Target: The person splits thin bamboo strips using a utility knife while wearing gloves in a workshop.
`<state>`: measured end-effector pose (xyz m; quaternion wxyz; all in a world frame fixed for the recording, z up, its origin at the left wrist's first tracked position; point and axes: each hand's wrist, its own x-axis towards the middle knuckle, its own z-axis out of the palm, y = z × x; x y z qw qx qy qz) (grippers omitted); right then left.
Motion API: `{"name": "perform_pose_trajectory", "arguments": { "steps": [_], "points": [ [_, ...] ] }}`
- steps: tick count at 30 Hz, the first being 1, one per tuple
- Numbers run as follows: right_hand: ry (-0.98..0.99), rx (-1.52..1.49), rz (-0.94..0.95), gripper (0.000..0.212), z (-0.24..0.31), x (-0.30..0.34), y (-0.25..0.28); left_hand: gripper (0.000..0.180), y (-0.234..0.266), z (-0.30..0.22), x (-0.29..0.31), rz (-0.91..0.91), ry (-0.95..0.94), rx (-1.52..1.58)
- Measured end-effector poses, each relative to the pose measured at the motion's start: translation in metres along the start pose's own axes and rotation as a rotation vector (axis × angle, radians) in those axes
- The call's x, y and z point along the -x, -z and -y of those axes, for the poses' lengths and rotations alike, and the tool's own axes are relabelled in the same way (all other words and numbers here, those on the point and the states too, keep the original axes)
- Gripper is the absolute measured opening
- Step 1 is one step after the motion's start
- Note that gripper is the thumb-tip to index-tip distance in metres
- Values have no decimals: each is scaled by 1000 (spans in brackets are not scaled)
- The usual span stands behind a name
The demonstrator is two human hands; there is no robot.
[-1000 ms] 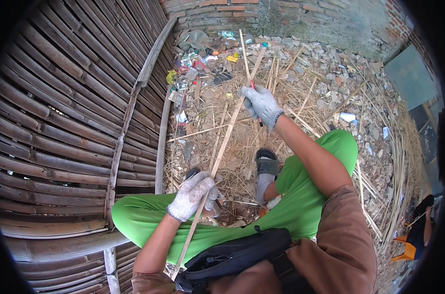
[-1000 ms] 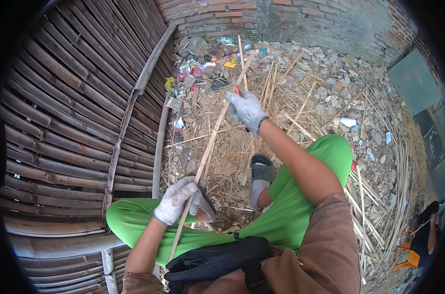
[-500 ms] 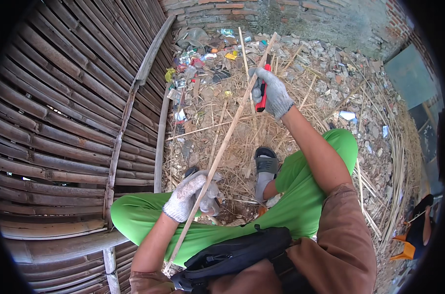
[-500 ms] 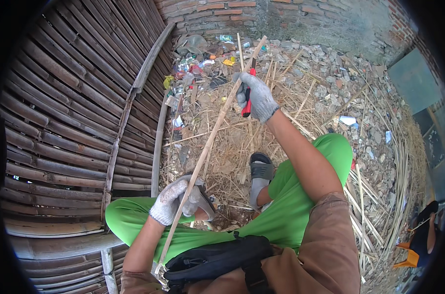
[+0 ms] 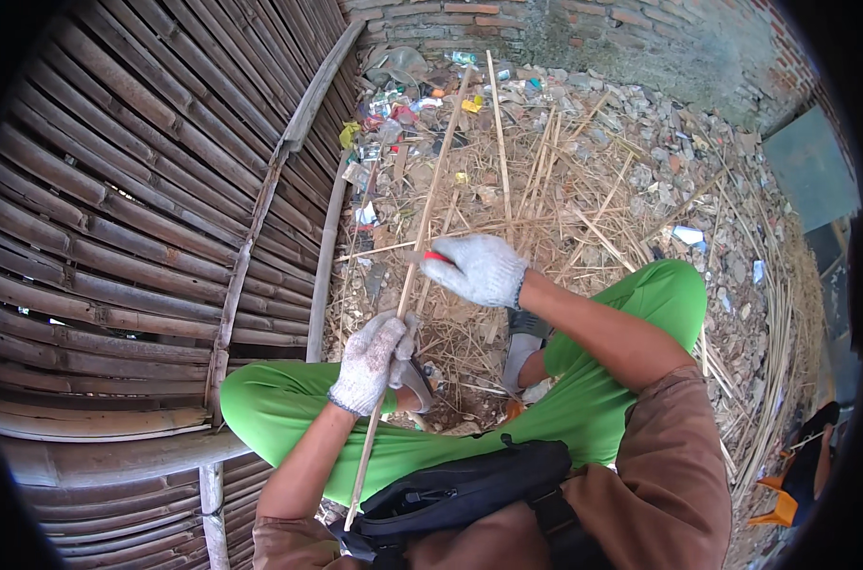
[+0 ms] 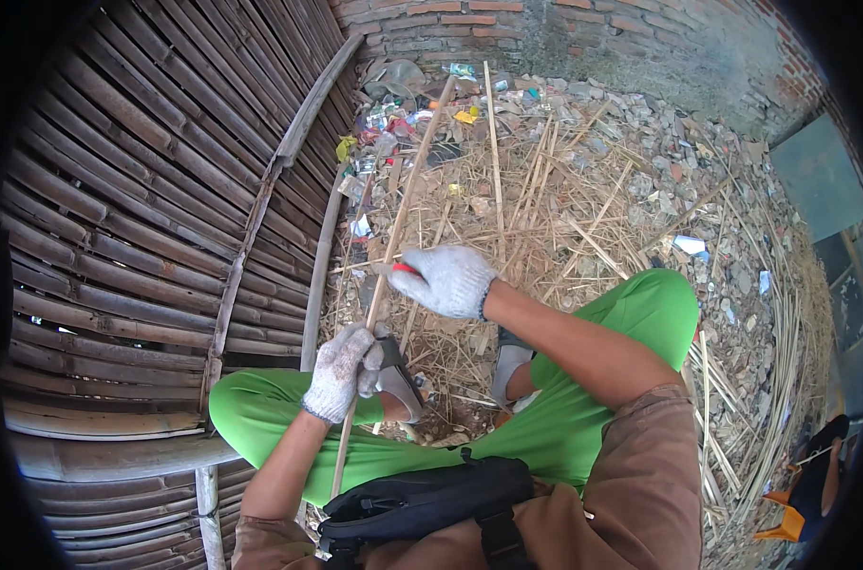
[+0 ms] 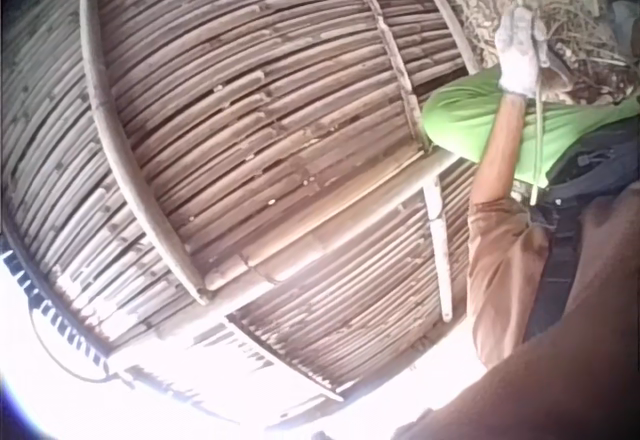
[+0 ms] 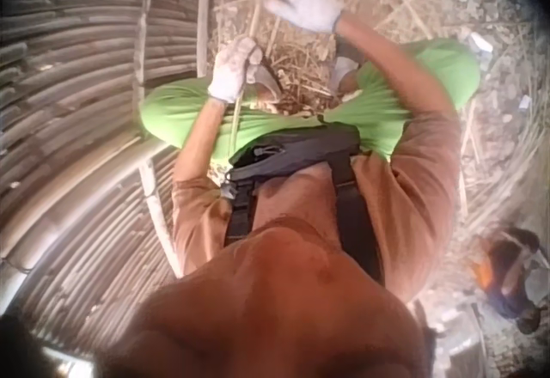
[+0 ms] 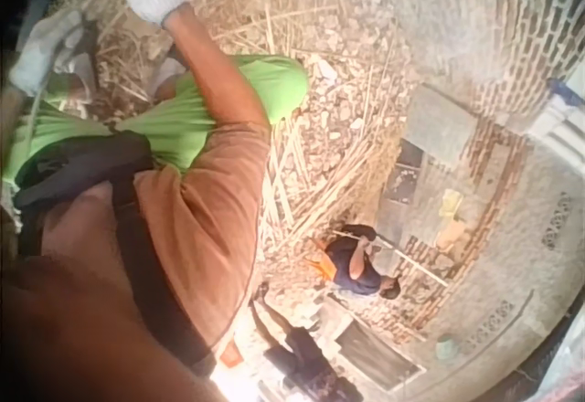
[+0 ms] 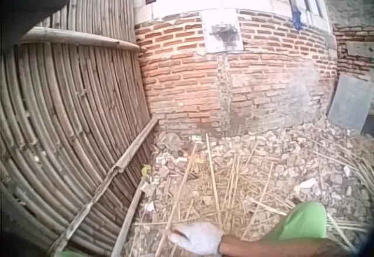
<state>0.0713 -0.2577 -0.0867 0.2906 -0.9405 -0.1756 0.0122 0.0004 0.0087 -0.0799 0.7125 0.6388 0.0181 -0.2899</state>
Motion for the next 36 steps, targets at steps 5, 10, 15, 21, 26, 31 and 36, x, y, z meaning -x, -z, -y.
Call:
{"name": "perform_pose_trajectory", "arguments": {
  "steps": [5,10,15,21,26,31,36],
  "points": [
    [97,65,61,48,30,12,-12,28,2,2,-1,-58,-87,-189],
    [59,140,-26,47,18,-8,11,30,0,0,4,-91,-74,-218],
    [36,211,-80,48,24,0,12,30,-3,-4,6,-24,-43,-219],
    [13,146,-67,50,18,-1,14,31,0,-2,10,-21,-70,-289],
    [-22,182,-60,51,-7,-9,32,31,1,9,8,-40,-238,-571],
    [-79,150,7,51,-8,-6,35,33,2,13,5,-91,-300,-618],
    [-71,216,-40,50,-12,-12,44,32,3,4,7,-91,-288,-707]
  ]
}}
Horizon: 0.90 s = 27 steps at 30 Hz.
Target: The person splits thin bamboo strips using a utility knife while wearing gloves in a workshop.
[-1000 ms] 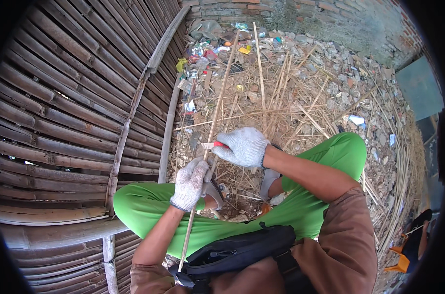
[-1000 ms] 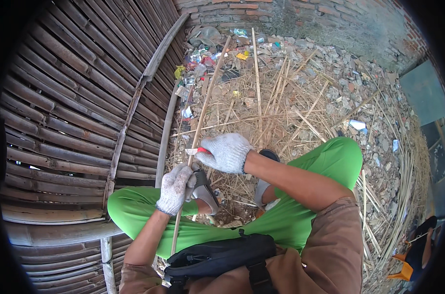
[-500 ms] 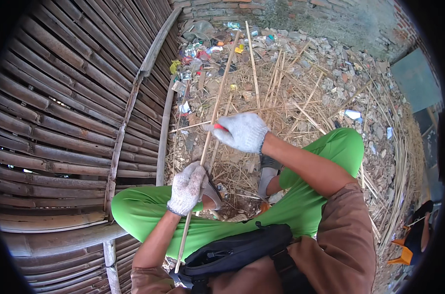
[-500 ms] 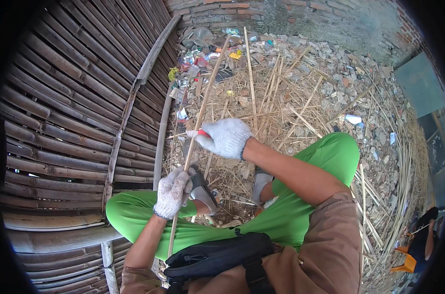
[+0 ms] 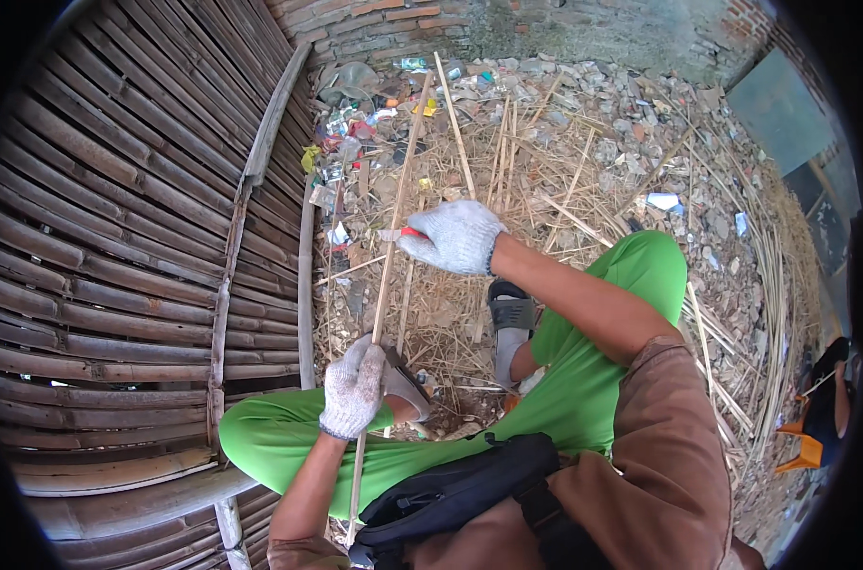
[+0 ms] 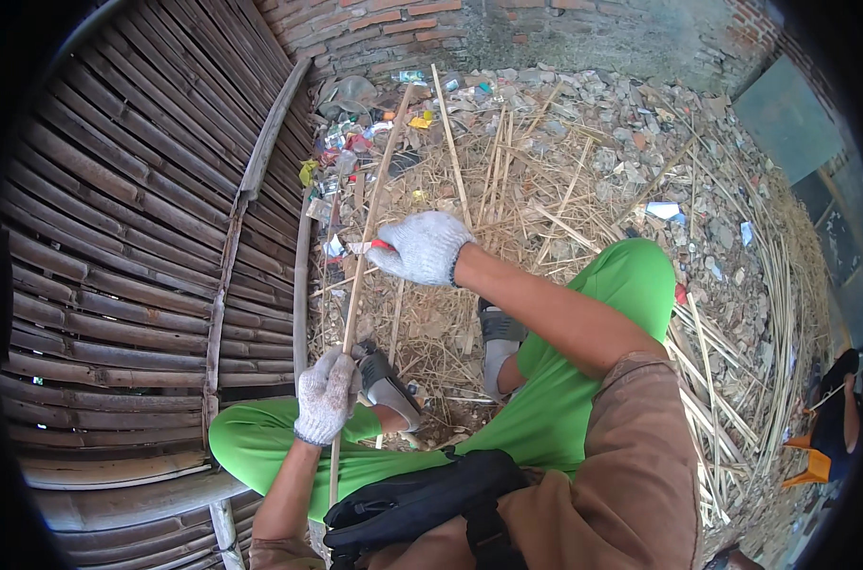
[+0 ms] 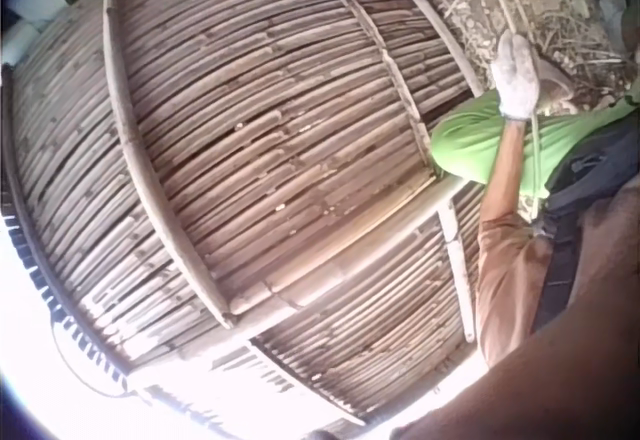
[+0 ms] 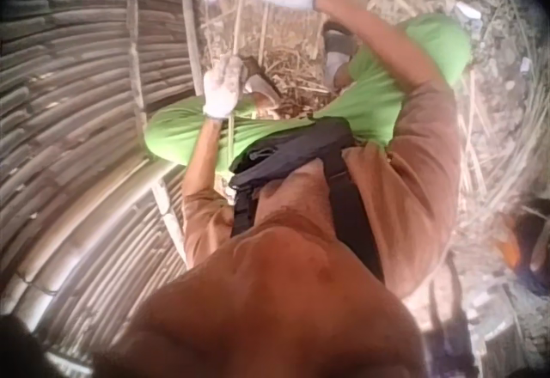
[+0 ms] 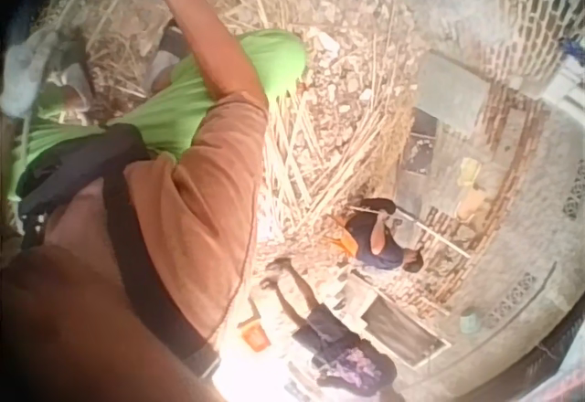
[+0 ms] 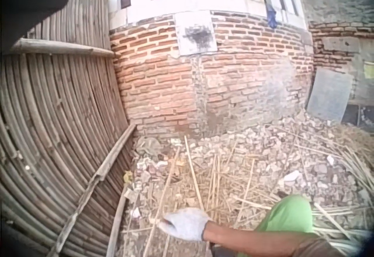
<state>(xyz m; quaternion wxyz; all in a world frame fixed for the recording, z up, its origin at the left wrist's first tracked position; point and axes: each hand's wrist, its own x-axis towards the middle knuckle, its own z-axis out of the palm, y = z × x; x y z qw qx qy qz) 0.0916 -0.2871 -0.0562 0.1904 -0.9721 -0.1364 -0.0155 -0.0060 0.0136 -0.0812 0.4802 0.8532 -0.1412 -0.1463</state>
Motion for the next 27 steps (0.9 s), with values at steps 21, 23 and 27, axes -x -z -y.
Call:
{"name": "perform_pose_trajectory", "arguments": {
  "steps": [21,23,27],
  "points": [
    [-551,59,-169,76,-130,-15,71,31,8,-6,19,142,32,39],
    [-524,-148,-307,82,-140,-16,45,32,5,-5,14,78,24,63],
    [-416,-656,-294,72,-101,-25,-29,33,1,-9,6,163,18,95]
  ]
}}
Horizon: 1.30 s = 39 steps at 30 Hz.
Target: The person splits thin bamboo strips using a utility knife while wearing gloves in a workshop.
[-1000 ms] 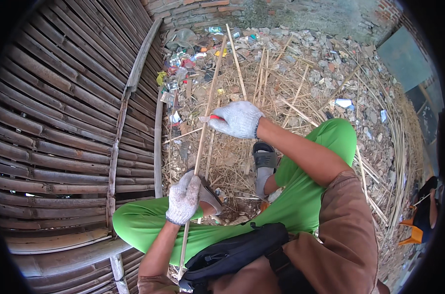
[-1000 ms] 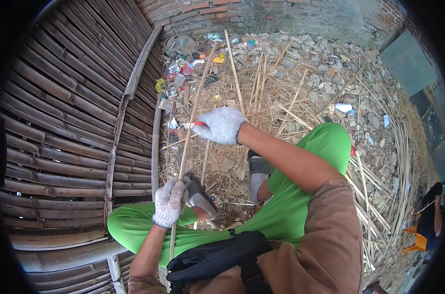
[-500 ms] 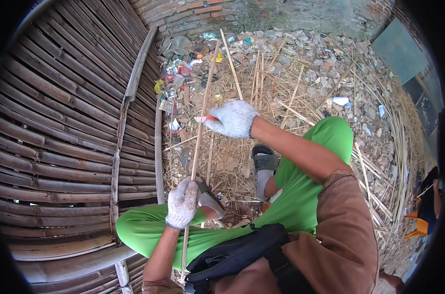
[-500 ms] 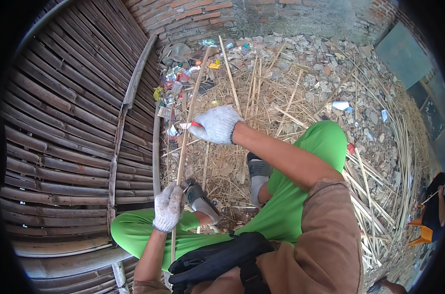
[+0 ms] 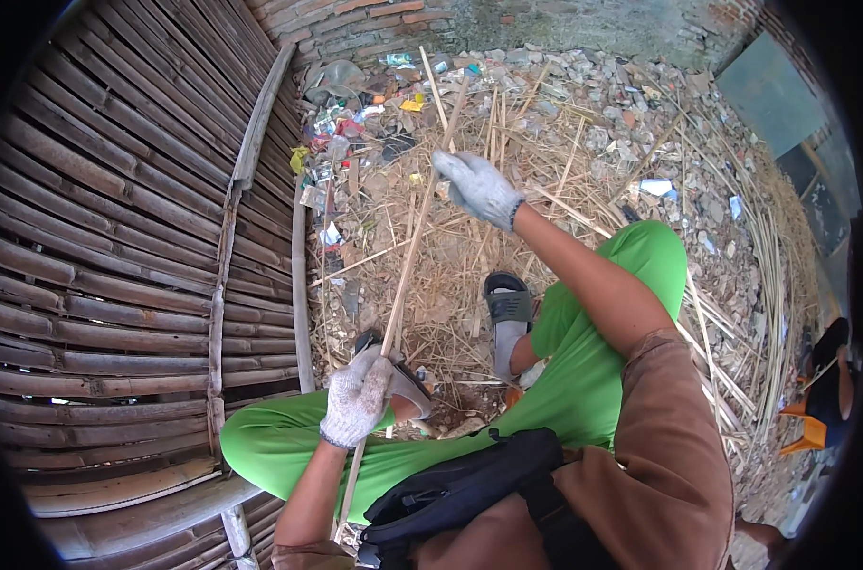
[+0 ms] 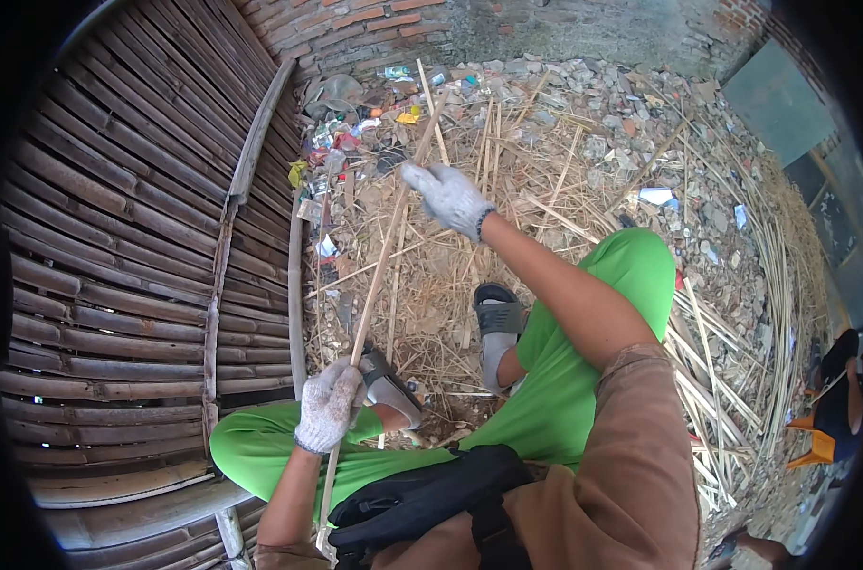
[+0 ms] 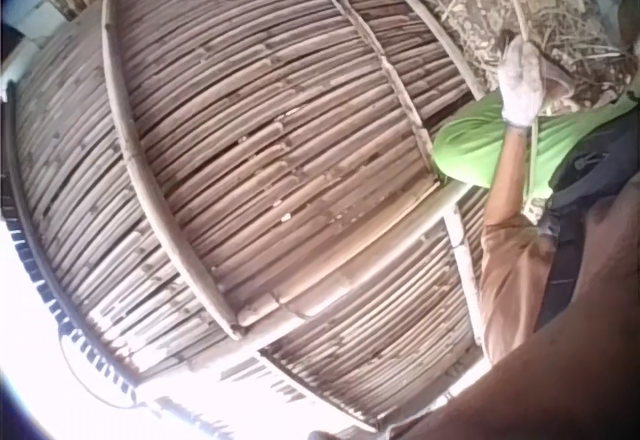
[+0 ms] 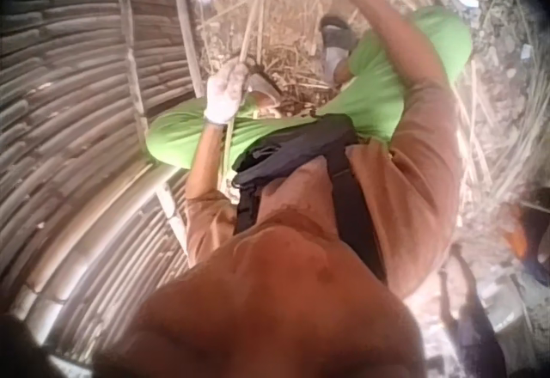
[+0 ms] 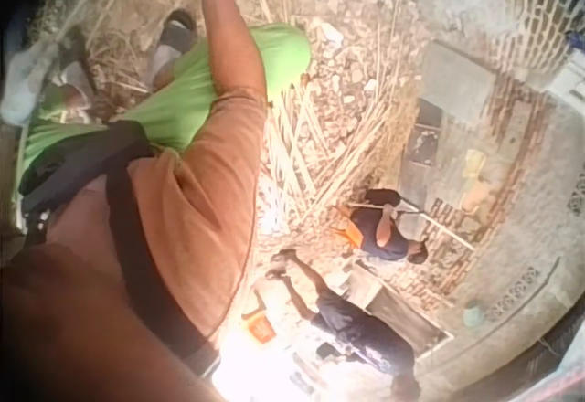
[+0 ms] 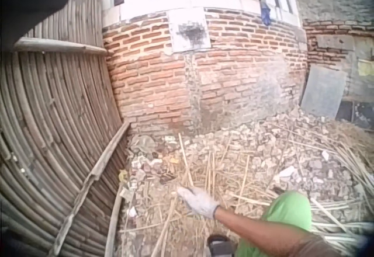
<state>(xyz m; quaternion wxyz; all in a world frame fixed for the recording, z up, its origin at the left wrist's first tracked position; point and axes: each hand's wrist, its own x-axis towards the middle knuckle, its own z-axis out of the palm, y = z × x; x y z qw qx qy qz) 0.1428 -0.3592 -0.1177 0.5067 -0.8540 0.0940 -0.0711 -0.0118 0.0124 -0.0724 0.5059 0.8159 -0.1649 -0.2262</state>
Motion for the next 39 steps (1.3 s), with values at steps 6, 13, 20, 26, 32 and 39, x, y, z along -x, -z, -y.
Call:
{"name": "perform_pose_trajectory", "arguments": {
  "steps": [6,13,20,26,32,39],
  "points": [
    [-306,-548,82,39,58,38,-30,37,4,-5,-1,111,202,351],
    [-209,-413,442,47,78,98,-88,38,3,-5,-21,94,135,655],
    [352,350,436,58,73,109,-70,25,-2,8,-23,-52,192,401],
    [493,490,550,53,75,132,-77,28,-4,31,-30,-145,39,-122],
    [490,575,442,49,79,95,-55,24,-3,22,-18,-157,-2,-67],
    [502,543,489,52,81,110,-52,22,-2,15,-15,-136,-50,-144]
  ]
}}
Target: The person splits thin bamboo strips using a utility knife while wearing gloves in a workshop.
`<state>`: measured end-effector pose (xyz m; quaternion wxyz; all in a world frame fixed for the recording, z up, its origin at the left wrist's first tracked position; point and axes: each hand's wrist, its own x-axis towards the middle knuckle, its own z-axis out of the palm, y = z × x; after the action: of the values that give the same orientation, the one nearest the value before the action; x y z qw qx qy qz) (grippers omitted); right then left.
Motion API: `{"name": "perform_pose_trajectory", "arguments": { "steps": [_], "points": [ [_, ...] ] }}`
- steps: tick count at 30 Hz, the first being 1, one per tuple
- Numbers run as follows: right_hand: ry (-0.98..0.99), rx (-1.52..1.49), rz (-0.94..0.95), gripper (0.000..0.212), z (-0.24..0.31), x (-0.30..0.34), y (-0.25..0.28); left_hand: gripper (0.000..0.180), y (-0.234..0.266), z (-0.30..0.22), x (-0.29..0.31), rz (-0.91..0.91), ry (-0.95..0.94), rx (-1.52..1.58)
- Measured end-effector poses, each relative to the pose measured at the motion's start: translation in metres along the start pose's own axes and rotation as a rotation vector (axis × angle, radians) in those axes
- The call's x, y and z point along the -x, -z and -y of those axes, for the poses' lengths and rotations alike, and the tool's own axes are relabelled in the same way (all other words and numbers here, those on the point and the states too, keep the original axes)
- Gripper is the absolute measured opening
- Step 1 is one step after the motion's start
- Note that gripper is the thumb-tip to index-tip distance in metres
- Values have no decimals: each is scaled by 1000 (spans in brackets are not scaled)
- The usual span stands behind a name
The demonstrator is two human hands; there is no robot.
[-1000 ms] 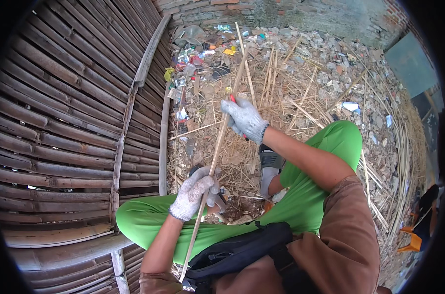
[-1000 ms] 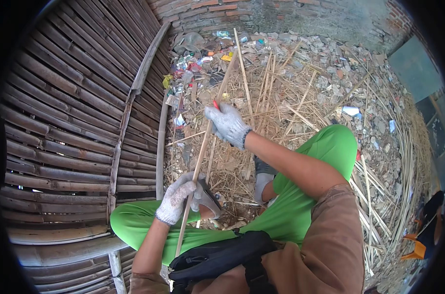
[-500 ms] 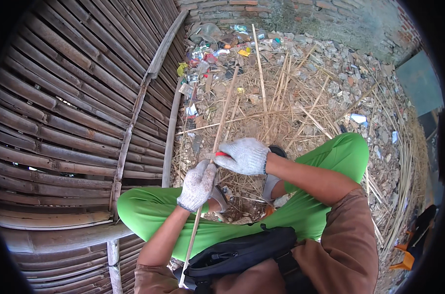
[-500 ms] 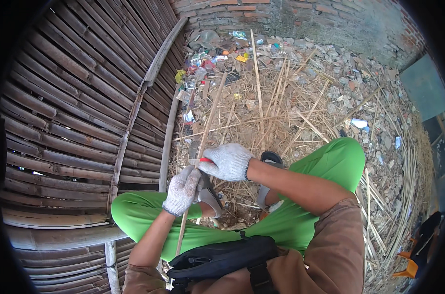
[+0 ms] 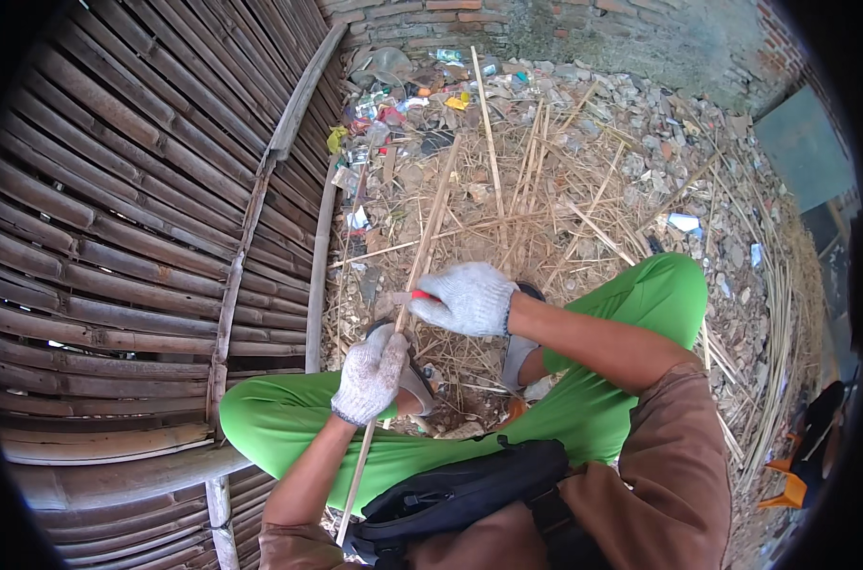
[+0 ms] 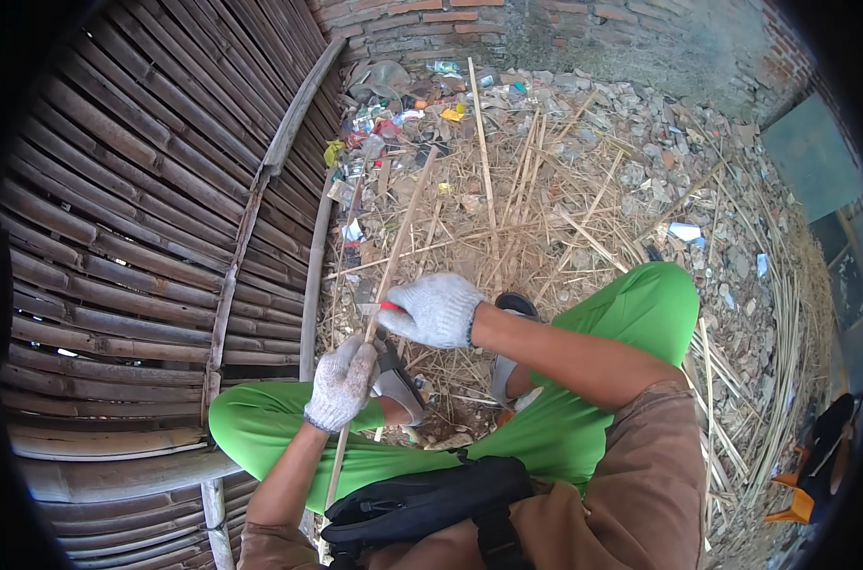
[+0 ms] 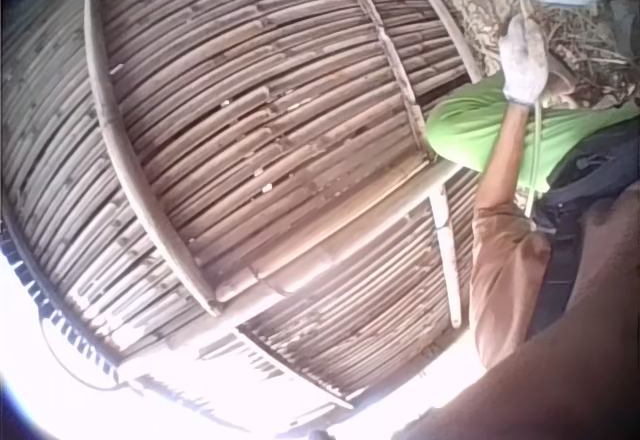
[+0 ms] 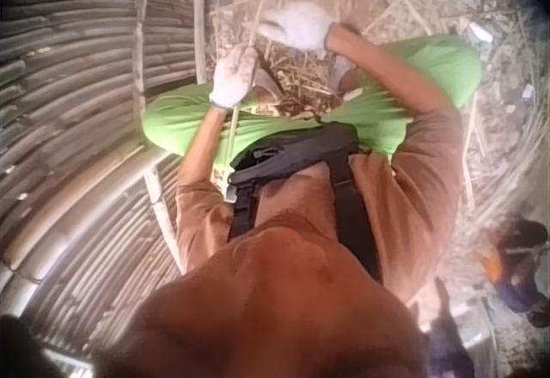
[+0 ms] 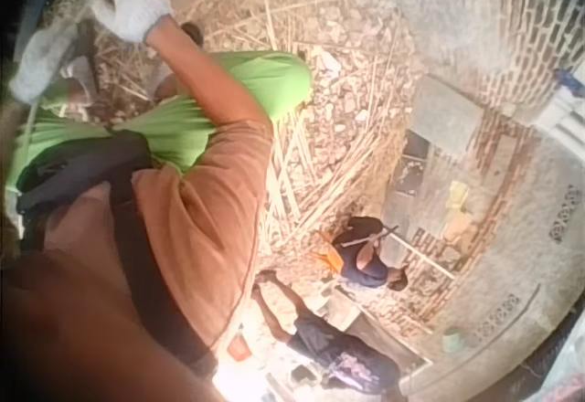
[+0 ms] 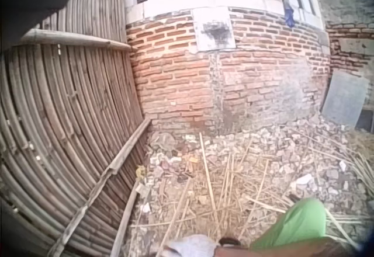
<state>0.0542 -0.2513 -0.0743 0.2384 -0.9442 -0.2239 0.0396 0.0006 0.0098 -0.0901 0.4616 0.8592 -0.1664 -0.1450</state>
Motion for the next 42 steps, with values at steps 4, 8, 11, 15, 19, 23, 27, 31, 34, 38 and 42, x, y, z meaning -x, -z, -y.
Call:
{"name": "perform_pose_trajectory", "arguments": {
  "steps": [4,8,11,15,19,23,27,31,34,38,42],
  "points": [
    [-53,82,-51,50,-14,-9,-17,21,3,2,1,5,3,-37],
    [-25,55,-35,56,-51,-29,6,24,5,5,4,-66,-70,-63],
    [-293,113,-142,60,-83,-36,47,24,0,7,10,36,-26,-63],
    [-370,100,-165,62,-102,-30,57,23,-2,11,14,35,-86,-85],
    [-352,36,-164,66,-127,-29,44,24,-1,11,17,45,-120,-78],
    [-676,95,-229,75,-209,-18,68,23,1,5,18,59,-204,-85],
    [-816,6,-250,83,-264,2,54,27,9,-1,8,39,-74,-20],
    [-697,-368,-286,84,-226,-14,19,28,16,-11,4,96,265,342],
    [-548,-739,-280,69,-159,-34,4,29,16,-20,3,225,316,554],
    [-432,-1411,-171,56,-81,-41,-9,32,15,-23,2,217,255,657],
    [-366,-1496,-120,57,-37,-37,-25,35,17,-18,4,217,258,695]
  ]
}}
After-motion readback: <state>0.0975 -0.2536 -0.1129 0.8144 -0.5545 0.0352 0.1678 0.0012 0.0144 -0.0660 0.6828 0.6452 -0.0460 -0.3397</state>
